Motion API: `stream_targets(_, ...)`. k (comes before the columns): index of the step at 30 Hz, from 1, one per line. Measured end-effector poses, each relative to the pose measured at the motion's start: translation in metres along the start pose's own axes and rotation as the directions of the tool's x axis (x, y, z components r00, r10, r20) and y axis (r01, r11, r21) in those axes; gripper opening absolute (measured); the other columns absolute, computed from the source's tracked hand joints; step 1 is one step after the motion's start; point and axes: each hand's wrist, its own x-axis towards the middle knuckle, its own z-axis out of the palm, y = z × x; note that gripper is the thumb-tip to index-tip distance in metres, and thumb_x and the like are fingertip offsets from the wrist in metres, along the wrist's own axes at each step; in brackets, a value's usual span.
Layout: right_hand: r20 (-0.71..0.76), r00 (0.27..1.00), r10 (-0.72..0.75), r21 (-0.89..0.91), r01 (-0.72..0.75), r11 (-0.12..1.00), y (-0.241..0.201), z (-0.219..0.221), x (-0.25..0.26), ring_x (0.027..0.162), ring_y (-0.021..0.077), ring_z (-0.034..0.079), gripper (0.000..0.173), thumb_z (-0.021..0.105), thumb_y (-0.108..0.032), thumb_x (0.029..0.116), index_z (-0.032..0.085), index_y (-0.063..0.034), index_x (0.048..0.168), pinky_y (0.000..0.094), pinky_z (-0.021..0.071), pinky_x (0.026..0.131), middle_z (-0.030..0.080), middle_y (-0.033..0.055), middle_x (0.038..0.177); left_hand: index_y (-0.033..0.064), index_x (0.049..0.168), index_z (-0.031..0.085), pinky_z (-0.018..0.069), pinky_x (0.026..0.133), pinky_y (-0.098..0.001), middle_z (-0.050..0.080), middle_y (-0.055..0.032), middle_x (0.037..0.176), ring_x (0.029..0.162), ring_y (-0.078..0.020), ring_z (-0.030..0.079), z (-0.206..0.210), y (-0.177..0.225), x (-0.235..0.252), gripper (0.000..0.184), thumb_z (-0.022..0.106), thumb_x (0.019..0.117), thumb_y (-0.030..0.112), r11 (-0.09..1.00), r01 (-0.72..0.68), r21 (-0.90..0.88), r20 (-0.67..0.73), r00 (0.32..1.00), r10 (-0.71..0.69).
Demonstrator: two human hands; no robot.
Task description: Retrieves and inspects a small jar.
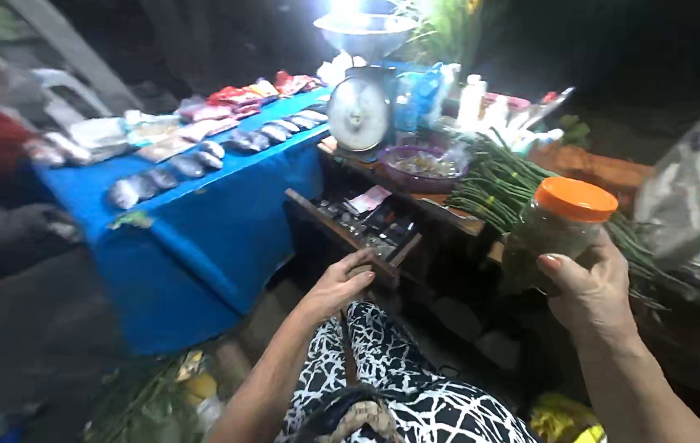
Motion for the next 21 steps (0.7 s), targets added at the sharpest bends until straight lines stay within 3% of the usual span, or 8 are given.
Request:
stream_targets(5, 0.175, 0.984, -0.017, 0.144, -0.008, 0.990, 0.019, 0.063, 0.002, 0.103, 0.0135, 0.071, 0.058, 0.083, -0.035, 0.0830, 0.058, -0.0115, 0.129, 0.0348, 0.0621, 0.091, 0.072, -0.0021, 0.113, 0.0004, 0.145, 0.051, 0.0544, 0.102, -0.0287, 0.063, -0.0102, 0.138, 0.120, -0.0136, 0.065, -0.002, 0.031, -0.046, 0.051, 0.063, 0.0993, 0.018, 0.979, -0.188, -0.076, -0.121, 0.977, 0.178)
stream_targets(10, 0.187, 0.982, -0.030, 0.257, -0.020, 0.966, 0.023, 0.109, -0.001, 0.103, 0.0147, 0.071, 0.061, 0.084, -0.032, 0.0806, 0.056, -0.0090, 0.130, 0.0367, 0.0619, 0.092, 0.072, -0.0016, 0.113, -0.0066, 0.143, 0.051, 0.0544, 0.105, -0.0326, 0.065, -0.0144, 0.135, 0.121, -0.0186, 0.066, -0.002, 0.033, -0.083, 0.048, 0.062, 0.1001, 0.012, 0.933, -0.331, -0.140, -0.215, 0.930, 0.297)
stream_targets(13, 0.193, 0.980, -0.045, 0.245, -0.004, 0.969, 0.021, 0.129, -0.009, 0.107, 0.0113, 0.070, 0.062, 0.083, -0.029, 0.0810, 0.053, -0.0076, 0.130, 0.0333, 0.0605, 0.094, 0.071, -0.0056, 0.115, -0.0123, 0.140, 0.051, 0.0555, 0.104, -0.0356, 0.064, -0.0187, 0.135, 0.119, -0.0213, 0.067, 0.003, 0.035, -0.098, 0.046, 0.062, 0.0984, 0.006, 0.906, -0.394, -0.155, -0.262, 0.901, 0.347)
stream_targets(17, 0.253, 0.966, -0.045, 0.223, -0.013, 0.975, 0.017, 0.157, -0.029, 0.109, 0.0035, 0.067, 0.059, 0.081, -0.023, 0.0808, 0.051, -0.0109, 0.130, 0.0269, 0.0582, 0.097, 0.070, -0.0146, 0.115, -0.0105, 0.144, 0.048, 0.0567, 0.099, -0.0347, 0.060, -0.0225, 0.138, 0.116, -0.0225, 0.068, 0.011, 0.043, -0.117, 0.053, 0.064, 0.0958, 0.004, 0.925, -0.368, -0.096, -0.229, 0.912, 0.339)
stream_targets(21, 0.368, 0.926, -0.080, 0.204, 0.004, 0.979, 0.016, 0.176, -0.042, 0.112, -0.0002, 0.065, 0.059, 0.079, -0.020, 0.0823, 0.048, -0.0093, 0.131, 0.0241, 0.0548, 0.101, 0.068, -0.0180, 0.116, -0.0127, 0.148, 0.040, 0.0565, 0.095, -0.0319, 0.057, -0.0267, 0.137, 0.109, -0.0222, 0.068, 0.017, 0.045, -0.126, 0.064, 0.068, 0.0921, 0.002, 0.926, -0.356, -0.123, -0.244, 0.916, 0.319)
